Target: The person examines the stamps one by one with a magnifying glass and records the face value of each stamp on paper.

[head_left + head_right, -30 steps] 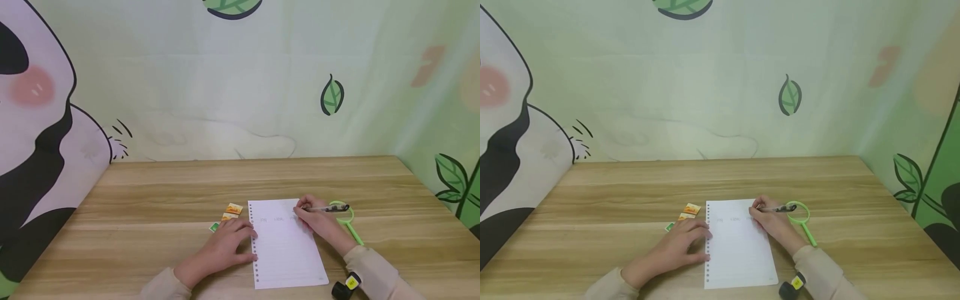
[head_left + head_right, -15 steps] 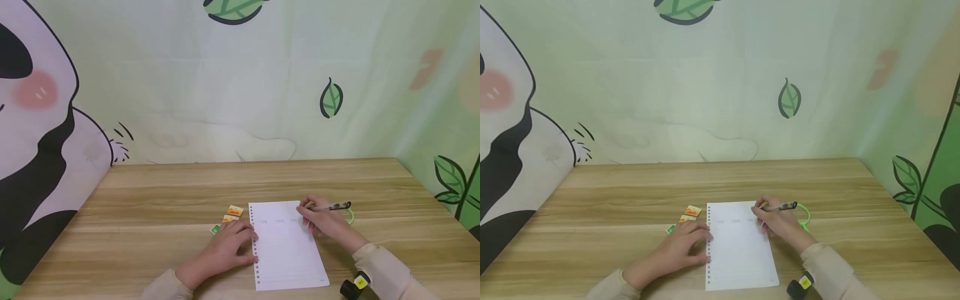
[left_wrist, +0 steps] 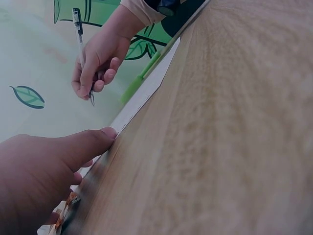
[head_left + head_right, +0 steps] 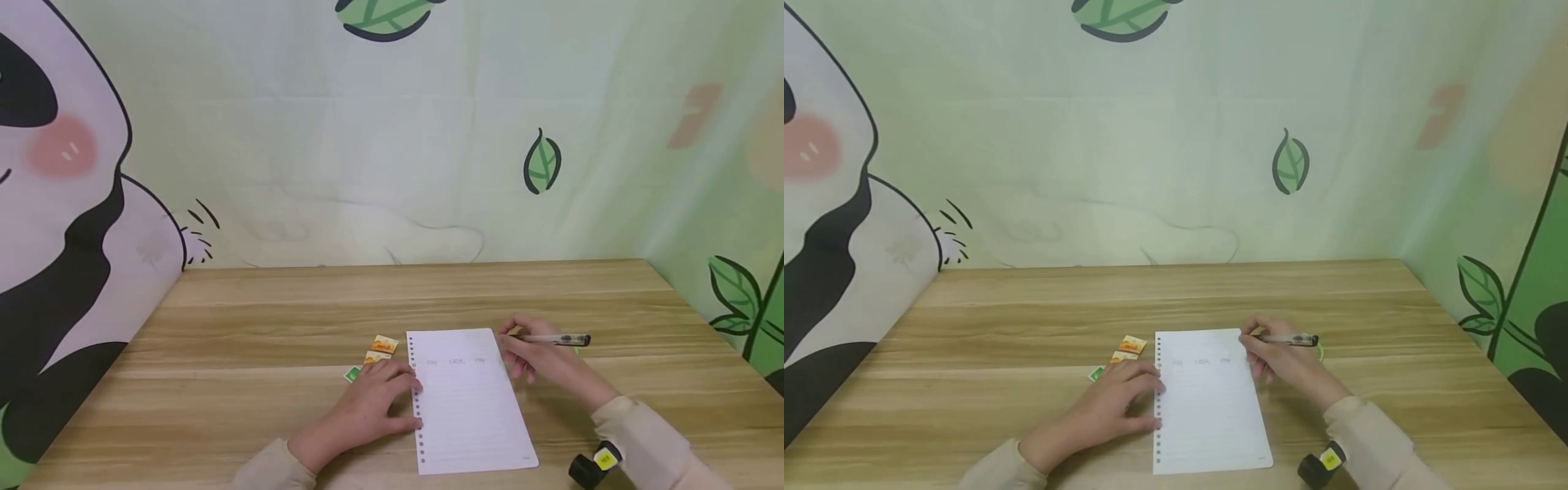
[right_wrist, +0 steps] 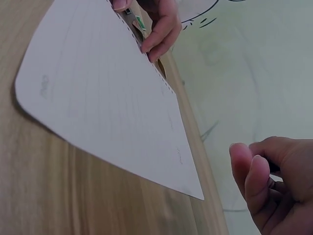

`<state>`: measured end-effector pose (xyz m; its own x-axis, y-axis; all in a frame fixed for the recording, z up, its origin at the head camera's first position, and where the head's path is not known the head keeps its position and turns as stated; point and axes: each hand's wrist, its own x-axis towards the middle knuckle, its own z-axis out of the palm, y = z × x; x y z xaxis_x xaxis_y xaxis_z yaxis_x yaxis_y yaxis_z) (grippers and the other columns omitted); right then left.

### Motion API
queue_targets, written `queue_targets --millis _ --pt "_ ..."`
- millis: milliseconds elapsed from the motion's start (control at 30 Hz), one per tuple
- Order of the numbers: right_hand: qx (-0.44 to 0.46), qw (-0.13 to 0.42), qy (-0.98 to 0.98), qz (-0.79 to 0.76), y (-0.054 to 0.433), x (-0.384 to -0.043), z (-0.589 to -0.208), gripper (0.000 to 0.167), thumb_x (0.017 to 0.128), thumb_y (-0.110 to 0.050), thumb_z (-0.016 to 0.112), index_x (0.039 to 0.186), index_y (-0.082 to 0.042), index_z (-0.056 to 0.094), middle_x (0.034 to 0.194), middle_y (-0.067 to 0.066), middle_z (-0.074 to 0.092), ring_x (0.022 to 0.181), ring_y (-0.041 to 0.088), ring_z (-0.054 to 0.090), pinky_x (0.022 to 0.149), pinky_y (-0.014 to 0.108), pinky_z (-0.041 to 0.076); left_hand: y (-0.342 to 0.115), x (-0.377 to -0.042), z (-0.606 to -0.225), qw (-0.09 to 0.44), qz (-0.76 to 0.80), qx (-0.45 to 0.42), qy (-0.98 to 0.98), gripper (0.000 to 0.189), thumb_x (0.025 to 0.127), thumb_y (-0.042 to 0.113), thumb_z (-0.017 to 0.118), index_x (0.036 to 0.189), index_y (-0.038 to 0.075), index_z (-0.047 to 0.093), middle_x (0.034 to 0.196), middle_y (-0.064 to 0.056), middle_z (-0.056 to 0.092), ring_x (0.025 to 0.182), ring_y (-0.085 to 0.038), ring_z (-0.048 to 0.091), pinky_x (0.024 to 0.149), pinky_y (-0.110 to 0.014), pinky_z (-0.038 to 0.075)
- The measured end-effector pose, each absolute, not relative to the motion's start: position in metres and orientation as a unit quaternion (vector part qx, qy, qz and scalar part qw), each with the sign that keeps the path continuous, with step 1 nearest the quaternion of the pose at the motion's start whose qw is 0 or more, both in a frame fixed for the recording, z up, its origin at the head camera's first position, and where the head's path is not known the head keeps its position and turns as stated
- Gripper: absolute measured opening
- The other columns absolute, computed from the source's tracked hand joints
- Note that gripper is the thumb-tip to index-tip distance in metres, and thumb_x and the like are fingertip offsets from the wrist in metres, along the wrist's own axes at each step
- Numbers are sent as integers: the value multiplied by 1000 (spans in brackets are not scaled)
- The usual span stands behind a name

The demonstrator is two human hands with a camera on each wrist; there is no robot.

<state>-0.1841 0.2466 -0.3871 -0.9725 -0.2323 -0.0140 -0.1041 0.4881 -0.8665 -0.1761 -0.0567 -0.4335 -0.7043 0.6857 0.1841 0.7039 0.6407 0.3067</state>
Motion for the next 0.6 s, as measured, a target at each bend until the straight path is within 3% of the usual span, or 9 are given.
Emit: queue_targets --millis 200,600 --pt "-98 78 855 -503 254 -183 -384 26 95 -16 58 101 8 53 68 14 57 48 16 60 40 31 50 -57 -177 -434 27 -178 -383 -906 40 81 48 72 112 23 62 125 4 56 123 -16 49 108 -45 38" --pt "-107 49 878 -463 267 -178 -377 23 91 -3 61 109 9 54 77 15 62 58 17 64 49 30 53 -57 -177 -434 27 -174 -383 -907 41 81 48 71 113 24 62 126 4 56 123 -17 49 109 -45 37"
